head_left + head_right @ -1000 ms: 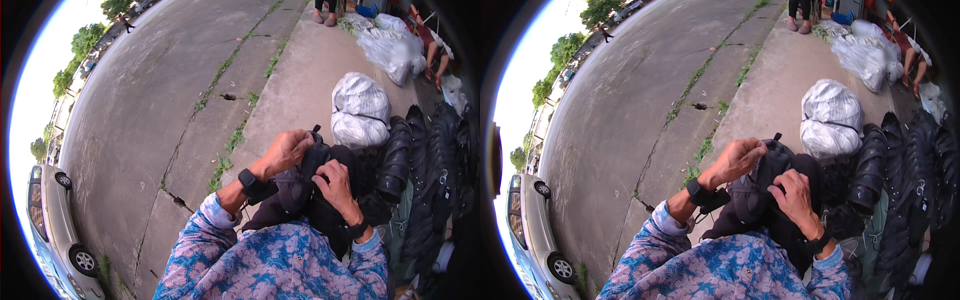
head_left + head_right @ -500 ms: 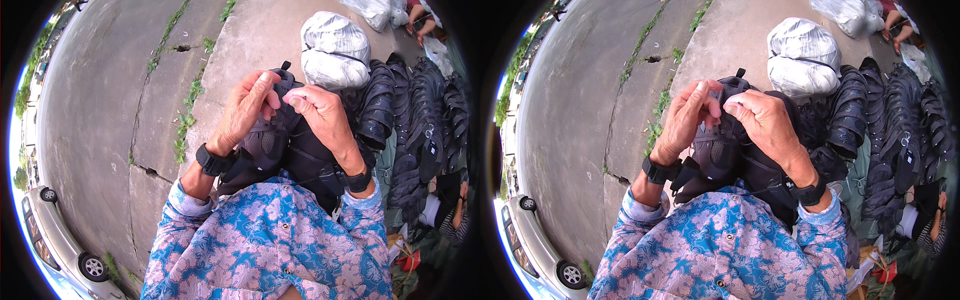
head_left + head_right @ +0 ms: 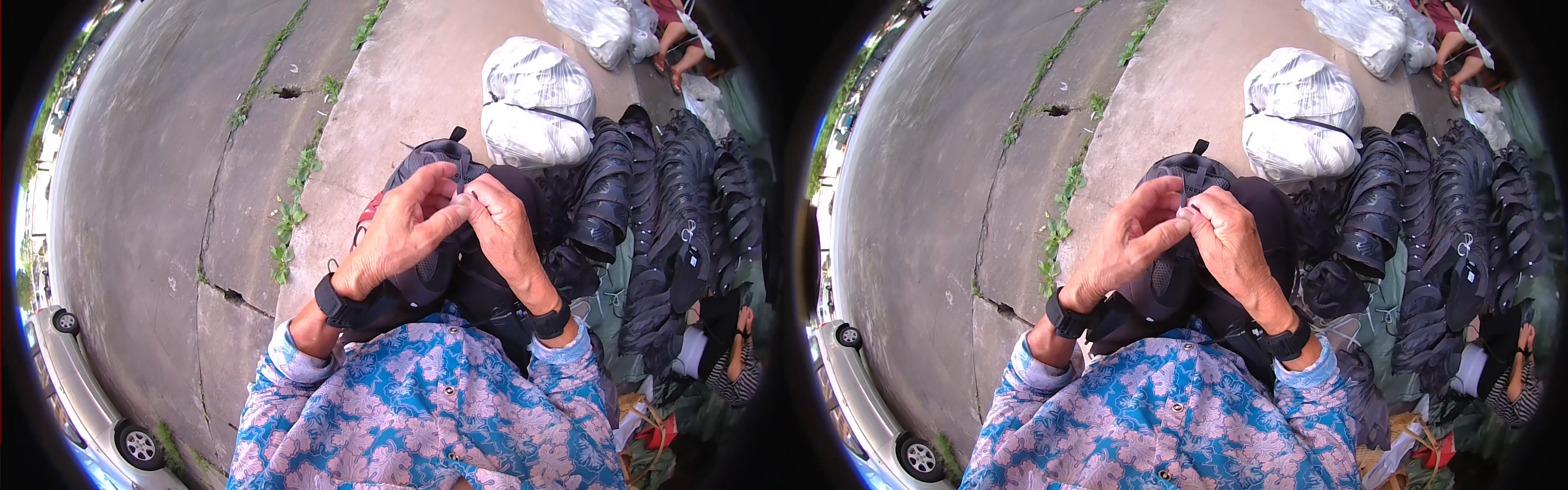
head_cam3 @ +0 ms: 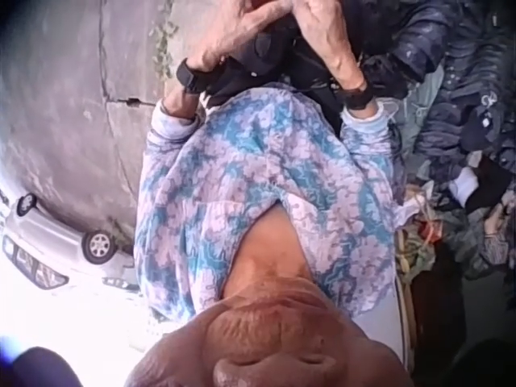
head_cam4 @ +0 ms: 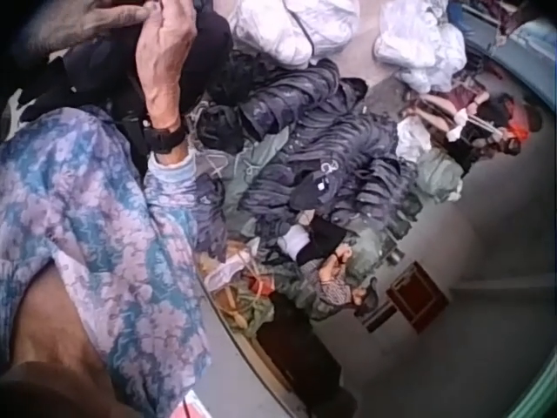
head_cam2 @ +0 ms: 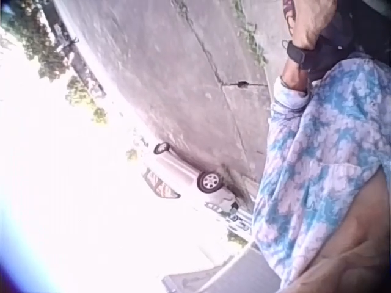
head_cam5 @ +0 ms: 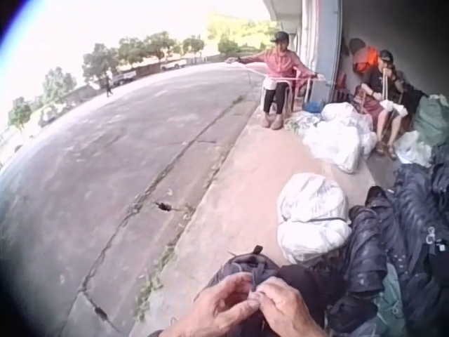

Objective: Manually thread laces through the eyelets of a shoe upper.

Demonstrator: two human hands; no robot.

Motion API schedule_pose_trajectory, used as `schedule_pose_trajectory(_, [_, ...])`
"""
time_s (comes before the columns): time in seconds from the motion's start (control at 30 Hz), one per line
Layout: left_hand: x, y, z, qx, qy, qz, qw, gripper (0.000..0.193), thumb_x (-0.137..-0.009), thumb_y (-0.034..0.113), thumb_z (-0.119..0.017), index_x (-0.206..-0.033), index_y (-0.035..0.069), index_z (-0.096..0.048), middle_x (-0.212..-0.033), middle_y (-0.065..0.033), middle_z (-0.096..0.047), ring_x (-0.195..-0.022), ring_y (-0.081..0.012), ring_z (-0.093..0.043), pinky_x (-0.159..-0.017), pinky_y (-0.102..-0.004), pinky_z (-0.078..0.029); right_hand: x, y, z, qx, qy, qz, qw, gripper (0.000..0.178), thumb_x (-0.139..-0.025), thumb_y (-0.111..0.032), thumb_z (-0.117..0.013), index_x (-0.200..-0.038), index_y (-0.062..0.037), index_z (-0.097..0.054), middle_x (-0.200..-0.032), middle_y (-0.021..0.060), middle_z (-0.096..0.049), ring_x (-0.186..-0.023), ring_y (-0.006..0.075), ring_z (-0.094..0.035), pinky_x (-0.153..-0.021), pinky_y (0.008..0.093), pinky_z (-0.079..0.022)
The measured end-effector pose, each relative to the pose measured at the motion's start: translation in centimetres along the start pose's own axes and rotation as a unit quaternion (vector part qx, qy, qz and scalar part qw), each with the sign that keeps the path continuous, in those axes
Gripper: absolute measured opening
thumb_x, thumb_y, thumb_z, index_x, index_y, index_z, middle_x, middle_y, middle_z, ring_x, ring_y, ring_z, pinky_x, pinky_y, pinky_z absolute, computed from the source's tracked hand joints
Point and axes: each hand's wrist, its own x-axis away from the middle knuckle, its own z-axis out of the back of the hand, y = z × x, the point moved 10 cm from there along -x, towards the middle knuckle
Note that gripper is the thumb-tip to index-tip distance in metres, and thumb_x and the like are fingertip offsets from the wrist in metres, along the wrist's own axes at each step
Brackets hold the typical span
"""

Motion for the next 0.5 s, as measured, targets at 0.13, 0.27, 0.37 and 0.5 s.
schedule_pose_trajectory(0.13, [0.1,-0.7,-0.4,-0.07,-0.006,-0.015,0.997,0.045,-0.092,0.015,-0.063,-0.13,-0.004,-0.047,-0.107,-0.0087,-0.064,-0.098,-0.0128,-0.06,-0.086,-0.0276,-0.049,0.0,0.7,0.0,0.014,0.024,0.0,1.0,0.015,-0.091,-0.011,-0.059,-0.084,0.0022,-0.058,-0.083,0.0124,-0.057,-0.077,0.0272,-0.055,-0.07,0.0341,-0.045])
schedule_pose_trajectory(0.27, [0.0,-1.8,-0.8,-0.074,-0.008,-0.01,0.997,0.034,-0.093,0.011,-0.06,-0.124,-0.004,-0.054,-0.103,-0.0068,-0.066,-0.094,-0.0113,-0.06,-0.083,-0.0259,-0.05,-0.1,0.6,1.1,-0.022,0.049,0.008,0.999,0.016,-0.093,-0.013,-0.058,-0.087,0.002,-0.06,-0.088,0.0109,-0.058,-0.082,0.0254,-0.056,-0.073,0.0337,-0.046])
schedule_pose_trajectory(0.37, [-0.2,-1.8,-0.3,-0.052,0.034,-0.034,0.997,0.024,-0.09,0.01,-0.064,-0.109,-0.005,-0.063,-0.087,-0.0089,-0.068,-0.079,-0.0098,-0.06,-0.069,-0.0265,-0.05,-0.3,0.4,1.8,-0.031,0.055,0.003,0.998,0.017,-0.095,-0.015,-0.056,-0.091,0.0008,-0.062,-0.091,0.0102,-0.059,-0.087,0.0242,-0.057,-0.077,0.033,-0.046])
schedule_pose_trajectory(0.5, [-0.2,-2.3,-0.2,0.114,0.048,-0.023,0.992,0.021,-0.092,0.012,-0.063,-0.106,-0.004,-0.066,-0.086,-0.0045,-0.068,-0.08,-0.0074,-0.058,-0.068,-0.0246,-0.049,-0.8,-0.1,1.2,-0.033,0.055,0.028,0.998,0.025,-0.098,-0.022,-0.05,-0.099,-0.0025,-0.066,-0.101,0.0096,-0.059,-0.097,0.0242,-0.055,-0.085,0.0325,-0.045])
